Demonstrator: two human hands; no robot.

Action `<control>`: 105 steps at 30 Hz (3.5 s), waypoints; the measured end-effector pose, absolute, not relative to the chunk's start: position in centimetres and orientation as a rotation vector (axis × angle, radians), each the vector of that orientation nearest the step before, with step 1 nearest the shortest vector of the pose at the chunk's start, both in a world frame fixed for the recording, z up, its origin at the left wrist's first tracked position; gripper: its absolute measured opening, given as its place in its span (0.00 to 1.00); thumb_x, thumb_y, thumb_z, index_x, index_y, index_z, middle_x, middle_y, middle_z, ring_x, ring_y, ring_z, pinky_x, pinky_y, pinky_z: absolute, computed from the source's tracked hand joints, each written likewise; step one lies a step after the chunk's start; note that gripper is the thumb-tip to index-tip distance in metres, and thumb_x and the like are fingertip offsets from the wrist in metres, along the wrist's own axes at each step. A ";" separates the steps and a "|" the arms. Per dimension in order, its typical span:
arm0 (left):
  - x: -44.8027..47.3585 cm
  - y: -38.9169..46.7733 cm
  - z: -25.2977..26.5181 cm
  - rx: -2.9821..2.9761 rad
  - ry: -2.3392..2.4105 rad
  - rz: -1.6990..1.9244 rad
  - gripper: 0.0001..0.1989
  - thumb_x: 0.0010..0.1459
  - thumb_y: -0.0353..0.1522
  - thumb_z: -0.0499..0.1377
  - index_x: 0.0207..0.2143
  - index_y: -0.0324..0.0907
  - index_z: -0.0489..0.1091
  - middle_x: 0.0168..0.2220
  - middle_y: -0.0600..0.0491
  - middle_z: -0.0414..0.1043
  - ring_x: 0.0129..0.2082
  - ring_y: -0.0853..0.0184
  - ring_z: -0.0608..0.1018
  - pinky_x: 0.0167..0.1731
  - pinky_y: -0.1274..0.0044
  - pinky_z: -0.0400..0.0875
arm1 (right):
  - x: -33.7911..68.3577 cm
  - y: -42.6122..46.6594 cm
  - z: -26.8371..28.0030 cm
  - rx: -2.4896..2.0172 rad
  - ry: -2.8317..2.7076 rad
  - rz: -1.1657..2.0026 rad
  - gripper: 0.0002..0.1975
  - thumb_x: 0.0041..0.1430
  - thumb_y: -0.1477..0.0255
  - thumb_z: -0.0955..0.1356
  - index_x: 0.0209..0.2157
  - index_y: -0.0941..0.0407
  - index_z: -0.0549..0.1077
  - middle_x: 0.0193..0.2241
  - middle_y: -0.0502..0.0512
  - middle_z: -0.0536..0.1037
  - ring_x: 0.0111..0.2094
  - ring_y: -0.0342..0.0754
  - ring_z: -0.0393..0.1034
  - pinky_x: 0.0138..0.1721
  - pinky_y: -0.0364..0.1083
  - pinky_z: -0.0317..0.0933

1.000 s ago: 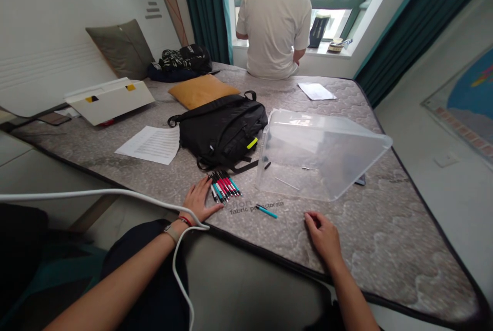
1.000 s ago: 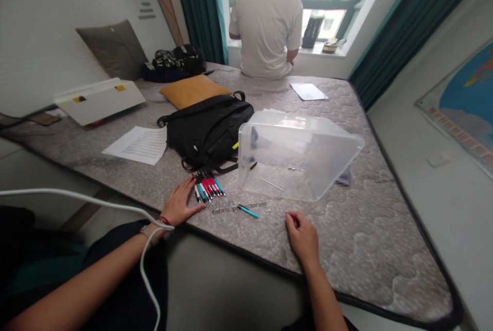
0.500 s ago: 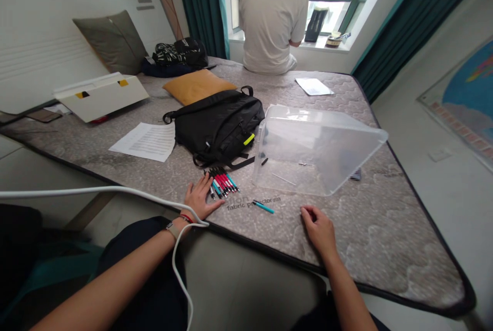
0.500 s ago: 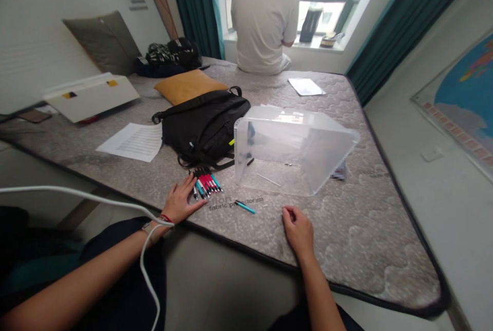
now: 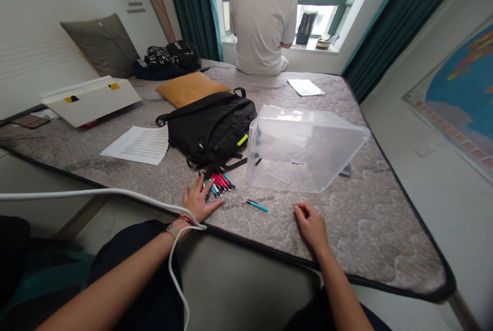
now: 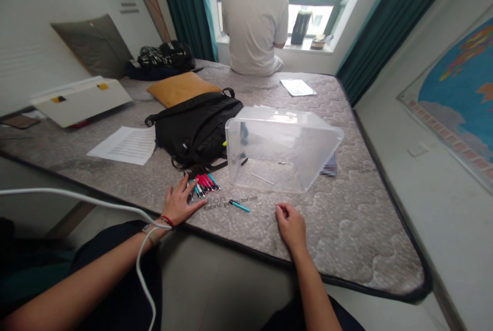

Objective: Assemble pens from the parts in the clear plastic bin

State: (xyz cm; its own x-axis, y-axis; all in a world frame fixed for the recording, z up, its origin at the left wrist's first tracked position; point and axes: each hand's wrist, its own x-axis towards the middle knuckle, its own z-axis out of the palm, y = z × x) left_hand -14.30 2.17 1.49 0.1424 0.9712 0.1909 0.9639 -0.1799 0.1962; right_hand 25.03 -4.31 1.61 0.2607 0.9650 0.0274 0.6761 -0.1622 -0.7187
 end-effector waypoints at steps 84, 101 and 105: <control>-12.8 5.1 -0.1 2.392 1.889 0.685 0.20 0.58 0.38 0.56 0.51 0.42 0.74 0.59 0.45 0.70 0.63 0.53 0.66 0.62 0.58 0.56 | 25.8 -3.3 0.3 -1.717 -0.911 0.817 0.21 0.54 0.56 0.67 0.41 0.59 0.75 0.27 0.56 0.78 0.25 0.50 0.73 0.25 0.45 0.67; -12.8 4.9 0.2 2.418 1.884 0.687 0.18 0.59 0.38 0.55 0.50 0.44 0.73 0.59 0.46 0.70 0.62 0.53 0.67 0.61 0.57 0.58 | 25.9 -3.3 0.0 -1.712 -0.924 0.815 0.21 0.55 0.55 0.67 0.40 0.58 0.75 0.27 0.57 0.79 0.26 0.51 0.73 0.26 0.46 0.67; -12.5 5.0 0.6 2.425 1.900 0.651 0.18 0.58 0.37 0.55 0.49 0.43 0.74 0.58 0.45 0.70 0.62 0.52 0.67 0.60 0.57 0.58 | 25.9 -3.3 0.0 -1.720 -0.940 0.804 0.22 0.55 0.55 0.67 0.41 0.59 0.75 0.28 0.57 0.79 0.25 0.50 0.72 0.27 0.46 0.66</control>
